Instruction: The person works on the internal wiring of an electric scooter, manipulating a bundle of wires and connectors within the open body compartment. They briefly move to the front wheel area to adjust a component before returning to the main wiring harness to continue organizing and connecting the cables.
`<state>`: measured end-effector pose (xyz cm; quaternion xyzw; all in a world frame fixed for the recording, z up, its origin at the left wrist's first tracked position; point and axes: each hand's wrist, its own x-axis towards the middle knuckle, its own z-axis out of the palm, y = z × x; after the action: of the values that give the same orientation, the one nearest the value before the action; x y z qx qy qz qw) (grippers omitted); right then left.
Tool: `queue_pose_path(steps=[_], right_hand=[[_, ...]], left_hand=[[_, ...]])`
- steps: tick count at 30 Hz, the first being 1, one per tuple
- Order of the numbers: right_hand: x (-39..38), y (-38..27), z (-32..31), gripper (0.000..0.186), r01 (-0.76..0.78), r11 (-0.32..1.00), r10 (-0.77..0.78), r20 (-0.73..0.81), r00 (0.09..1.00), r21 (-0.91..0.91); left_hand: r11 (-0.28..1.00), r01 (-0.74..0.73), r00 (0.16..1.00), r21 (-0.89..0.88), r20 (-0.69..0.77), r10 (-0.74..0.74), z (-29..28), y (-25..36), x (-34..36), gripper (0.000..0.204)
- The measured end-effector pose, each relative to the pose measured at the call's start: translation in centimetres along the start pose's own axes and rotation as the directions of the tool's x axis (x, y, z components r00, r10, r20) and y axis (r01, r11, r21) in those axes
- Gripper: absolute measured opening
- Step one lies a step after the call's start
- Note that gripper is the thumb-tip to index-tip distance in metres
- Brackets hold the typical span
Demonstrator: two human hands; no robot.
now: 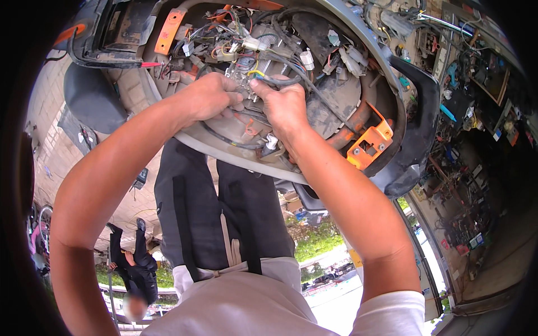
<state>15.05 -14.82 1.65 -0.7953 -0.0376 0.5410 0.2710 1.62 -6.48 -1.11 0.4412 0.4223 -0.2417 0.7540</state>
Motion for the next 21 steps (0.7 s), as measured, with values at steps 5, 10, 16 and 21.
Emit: queue_pose_path(steps=[5, 10, 16, 21], right_hand=[[-0.2, -0.1, 0.0, 0.012, 0.026, 1.000, -0.026, 0.019, 0.999, 0.003], [0.0, 0.2, 0.2, 0.013, 0.060, 0.998, -0.060, -0.007, 0.998, -0.023], [0.8, 1.2, -0.6, 0.011, 0.047, 0.995, -0.055, 0.092, 0.994, 0.091], [0.8, 1.3, -0.3, 0.012, 0.086, 0.994, -0.090, 0.060, 0.994, 0.074]], left_hand=[[1.000, 0.016, 1.000, 0.002, 0.014, -0.016, 0.0, 0.0, 0.2, 0.022], [1.000, 0.024, 1.000, -0.019, 0.011, -0.023, -0.1, 0.1, -0.1, 0.022], [0.997, 0.053, 0.999, -0.057, 0.012, -0.053, -0.2, 0.3, -0.1, 0.021], [0.996, 0.062, 0.998, -0.067, 0.011, -0.061, -0.1, -0.1, 0.3, 0.021]])
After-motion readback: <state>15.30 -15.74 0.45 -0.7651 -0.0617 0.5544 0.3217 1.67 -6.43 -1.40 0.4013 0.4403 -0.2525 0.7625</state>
